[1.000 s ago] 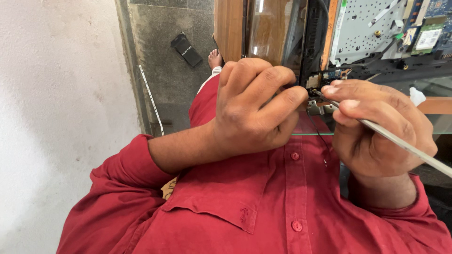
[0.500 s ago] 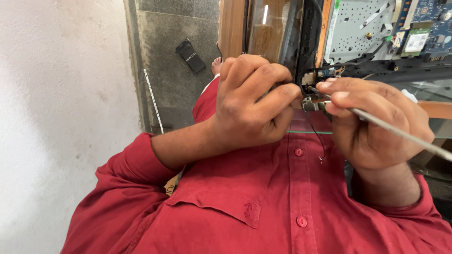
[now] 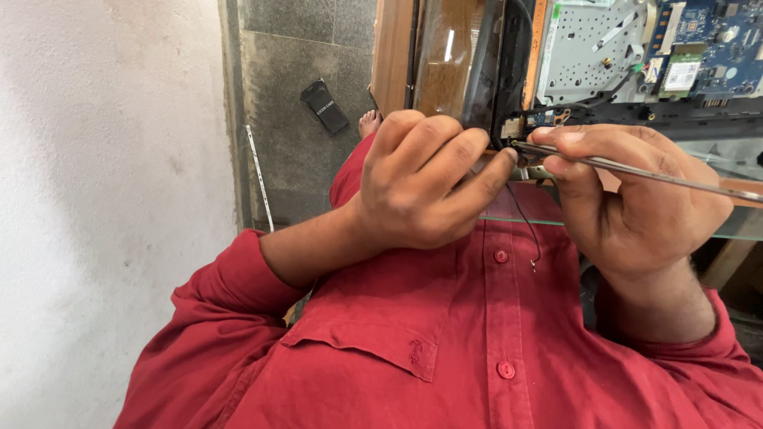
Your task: The person cleans a small component on a disassembled television using a cotton swab and a liquid from a small bottle. They then use a screwdriver to adjust a screw on the component and tweezers to place a small gold-colored part onto the board.
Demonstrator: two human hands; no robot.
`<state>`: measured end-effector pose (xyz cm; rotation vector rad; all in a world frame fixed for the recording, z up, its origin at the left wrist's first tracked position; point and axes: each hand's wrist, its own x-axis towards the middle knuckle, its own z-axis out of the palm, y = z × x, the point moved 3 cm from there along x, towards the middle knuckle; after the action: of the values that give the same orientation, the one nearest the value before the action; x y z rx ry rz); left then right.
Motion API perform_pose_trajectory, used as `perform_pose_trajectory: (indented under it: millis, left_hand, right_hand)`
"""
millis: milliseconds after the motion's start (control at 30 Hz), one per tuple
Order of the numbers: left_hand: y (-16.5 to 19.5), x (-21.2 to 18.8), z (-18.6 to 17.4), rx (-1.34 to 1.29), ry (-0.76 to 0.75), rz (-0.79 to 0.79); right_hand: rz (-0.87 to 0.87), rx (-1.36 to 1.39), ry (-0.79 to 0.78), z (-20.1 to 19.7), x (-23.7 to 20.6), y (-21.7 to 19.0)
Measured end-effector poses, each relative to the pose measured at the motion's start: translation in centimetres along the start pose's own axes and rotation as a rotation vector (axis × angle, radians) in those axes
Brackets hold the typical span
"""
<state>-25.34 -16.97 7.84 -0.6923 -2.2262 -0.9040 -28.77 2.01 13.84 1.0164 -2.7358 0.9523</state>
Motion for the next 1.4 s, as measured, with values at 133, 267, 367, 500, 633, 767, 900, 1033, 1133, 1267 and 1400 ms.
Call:
perform_pose_trajectory:
  millis: [133, 267, 367, 500, 633, 767, 900, 1033, 1133, 1267, 1400]
  left_hand:
    - [0.4, 0.1, -0.1, 0.084, -0.045, 0.027]
    - [0.5, 0.3, -0.1, 0.172, -0.092, 0.063]
    - [0.4, 0.4, 0.0, 0.175, -0.102, 0.084]
    - [0.5, 0.4, 0.3, 0.208, -0.077, 0.115]
    - [0.6, 0.5, 0.5, 0.233, -0.094, 0.119]
    - [0.6, 0.6, 0.4, 0.262, -0.117, 0.11]
    - [0.6, 0.8, 0.5, 0.275, -0.129, 0.093]
    - [0.6, 1.0, 0.7, 0.293, -0.143, 0.075]
    - [0.6, 1.0, 0.6, 0.295, -0.157, 0.075]
    - [0.7, 1.0, 0.6, 0.289, -0.173, 0.085]
    - [0.7, 1.0, 0.6, 0.282, -0.184, 0.084]
  right_hand:
    - [-0.027, 0.008, -0.02, -0.2, 0.2, -0.1]
    - [-0.046, -0.011, -0.025, -0.3, 0.6, -0.3]
    - [-0.021, 0.062, -0.041, -0.4, 0.9, -0.1]
    - [-0.035, 0.074, -0.059, -0.7, 1.2, 0.0]
    - [-0.055, 0.04, -0.059, -0.7, 1.3, 0.1]
    - [-0.039, 0.034, -0.06, -0.5, 1.5, 0.3]
    - [-0.022, 0.011, -0.084, -0.5, 1.6, 0.5]
    - [-0.035, 0.049, -0.078, -0.6, 1.7, 0.6]
    - [-0.032, 0.057, -0.081, -0.6, 1.7, 0.6]
    - [-0.033, 0.045, -0.103, -0.9, 1.8, 0.5]
    - [-0.053, 0.027, -0.123, -1.1, 1.9, 0.4]
